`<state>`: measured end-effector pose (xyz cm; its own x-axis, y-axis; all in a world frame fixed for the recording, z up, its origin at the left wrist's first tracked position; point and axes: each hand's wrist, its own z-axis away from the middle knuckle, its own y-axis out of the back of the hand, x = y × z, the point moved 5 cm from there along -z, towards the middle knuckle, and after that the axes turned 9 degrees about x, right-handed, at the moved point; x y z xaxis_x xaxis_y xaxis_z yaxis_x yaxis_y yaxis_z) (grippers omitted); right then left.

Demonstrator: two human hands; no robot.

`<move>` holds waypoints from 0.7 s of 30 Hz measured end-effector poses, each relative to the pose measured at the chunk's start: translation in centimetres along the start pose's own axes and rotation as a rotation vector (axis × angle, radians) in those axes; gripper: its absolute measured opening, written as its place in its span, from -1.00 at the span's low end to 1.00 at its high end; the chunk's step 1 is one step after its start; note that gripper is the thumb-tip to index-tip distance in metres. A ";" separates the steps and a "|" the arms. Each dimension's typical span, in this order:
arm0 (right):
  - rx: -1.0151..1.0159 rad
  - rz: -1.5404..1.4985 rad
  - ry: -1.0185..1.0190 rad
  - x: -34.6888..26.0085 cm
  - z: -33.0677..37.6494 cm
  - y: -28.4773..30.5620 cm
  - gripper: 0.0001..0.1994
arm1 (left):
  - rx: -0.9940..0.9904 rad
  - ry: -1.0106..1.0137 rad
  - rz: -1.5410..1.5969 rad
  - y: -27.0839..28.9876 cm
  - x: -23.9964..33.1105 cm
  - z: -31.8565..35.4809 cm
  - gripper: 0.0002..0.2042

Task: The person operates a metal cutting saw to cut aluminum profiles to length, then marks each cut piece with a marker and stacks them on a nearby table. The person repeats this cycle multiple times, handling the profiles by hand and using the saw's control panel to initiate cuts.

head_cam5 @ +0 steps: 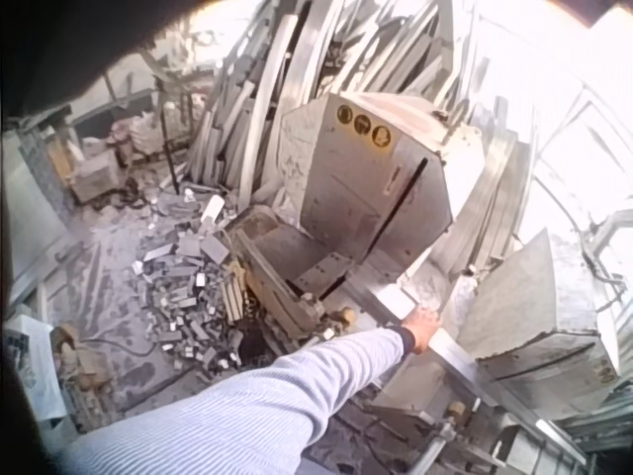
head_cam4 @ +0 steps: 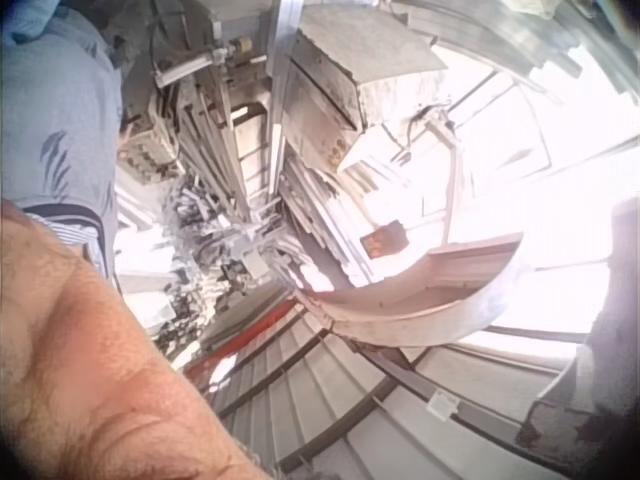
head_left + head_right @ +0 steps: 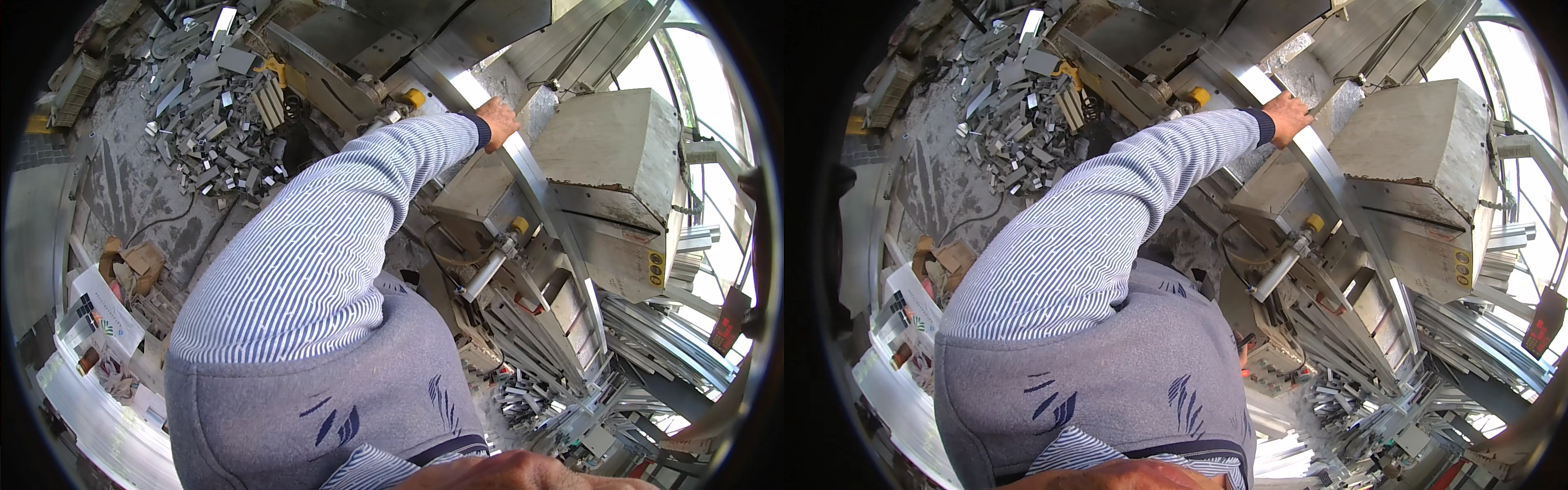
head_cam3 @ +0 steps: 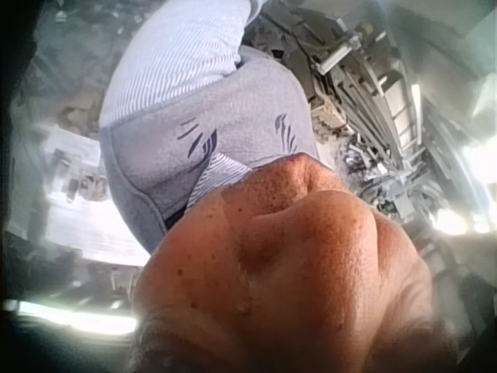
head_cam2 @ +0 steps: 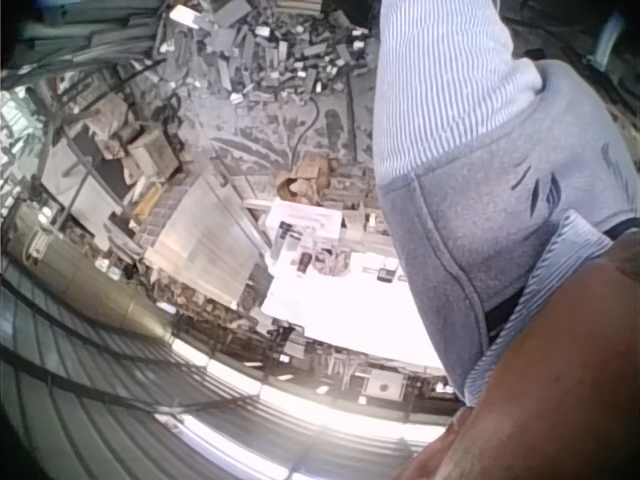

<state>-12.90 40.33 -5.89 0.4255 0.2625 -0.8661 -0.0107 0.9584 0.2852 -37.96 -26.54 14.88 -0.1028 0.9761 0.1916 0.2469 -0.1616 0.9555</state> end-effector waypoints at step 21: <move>0.806 -0.176 -0.201 -8.4 8.7 8.3 -0.91 | 0.025 -0.051 -0.051 -0.6 -0.2 -0.2 -0.36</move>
<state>-8.63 45.10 7.32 0.5141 0.0191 -0.8575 0.6862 0.5907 0.4246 -38.32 -26.67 14.34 -0.0664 0.9892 0.1306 0.2662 -0.1085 0.9578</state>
